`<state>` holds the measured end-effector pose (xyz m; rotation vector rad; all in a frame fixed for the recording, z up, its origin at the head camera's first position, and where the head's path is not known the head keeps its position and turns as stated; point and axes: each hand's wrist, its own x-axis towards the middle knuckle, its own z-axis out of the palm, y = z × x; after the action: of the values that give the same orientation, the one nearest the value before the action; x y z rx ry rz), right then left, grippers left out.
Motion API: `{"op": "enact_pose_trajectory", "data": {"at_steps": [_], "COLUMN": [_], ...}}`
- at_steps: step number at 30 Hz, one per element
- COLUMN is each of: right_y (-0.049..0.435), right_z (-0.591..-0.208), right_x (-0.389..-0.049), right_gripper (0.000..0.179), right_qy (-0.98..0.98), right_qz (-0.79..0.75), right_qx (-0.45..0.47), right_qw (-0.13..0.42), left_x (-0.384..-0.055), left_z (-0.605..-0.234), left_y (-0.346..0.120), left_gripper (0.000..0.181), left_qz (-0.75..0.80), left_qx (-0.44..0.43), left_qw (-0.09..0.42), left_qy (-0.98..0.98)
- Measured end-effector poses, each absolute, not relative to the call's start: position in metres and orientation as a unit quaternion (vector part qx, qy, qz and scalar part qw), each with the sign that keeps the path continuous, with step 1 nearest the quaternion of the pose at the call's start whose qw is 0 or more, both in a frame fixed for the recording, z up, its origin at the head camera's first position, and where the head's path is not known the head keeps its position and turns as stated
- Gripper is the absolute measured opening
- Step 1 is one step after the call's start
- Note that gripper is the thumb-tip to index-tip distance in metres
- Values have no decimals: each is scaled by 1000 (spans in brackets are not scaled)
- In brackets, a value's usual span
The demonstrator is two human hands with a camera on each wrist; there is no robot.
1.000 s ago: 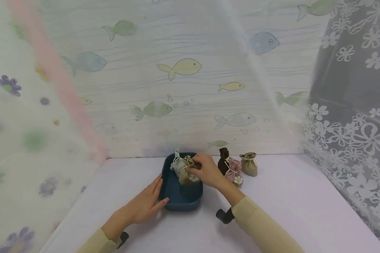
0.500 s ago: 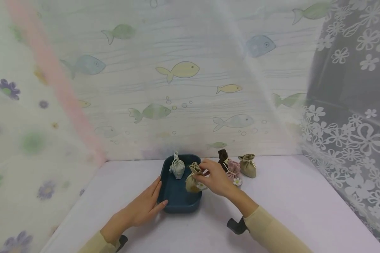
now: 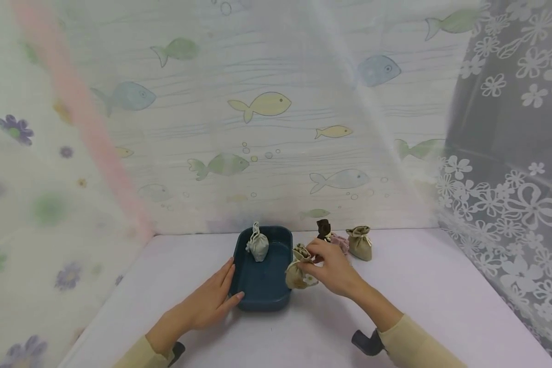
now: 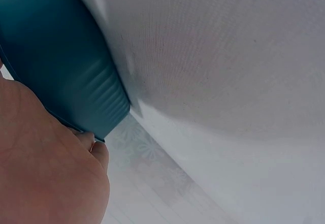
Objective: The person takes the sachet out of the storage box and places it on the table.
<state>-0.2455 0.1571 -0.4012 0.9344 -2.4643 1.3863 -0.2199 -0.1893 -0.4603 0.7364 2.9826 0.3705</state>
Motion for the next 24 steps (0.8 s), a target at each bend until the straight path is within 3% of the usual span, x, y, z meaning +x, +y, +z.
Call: {"op": "enact_pose_trajectory", "data": {"at_steps": [7, 14, 24], "right_y": [177, 207, 253], "right_z": [-400, -403, -412], "right_x": [-235, -228, -232], "right_gripper": [8, 25, 13], "right_qy": [-833, -856, -878], "right_qz": [452, 412, 371], "right_qx": [307, 290, 255], "right_qw": [90, 120, 164], "left_x": [-220, -219, -221], "left_z": [-459, -460, -462], "left_y": [-190, -189, -189], "left_gripper": [88, 87, 88], "left_qz": [119, 123, 123], "left_qx": [237, 235, 239], "left_qw": [31, 30, 23], "left_qy": [964, 964, 963]}}
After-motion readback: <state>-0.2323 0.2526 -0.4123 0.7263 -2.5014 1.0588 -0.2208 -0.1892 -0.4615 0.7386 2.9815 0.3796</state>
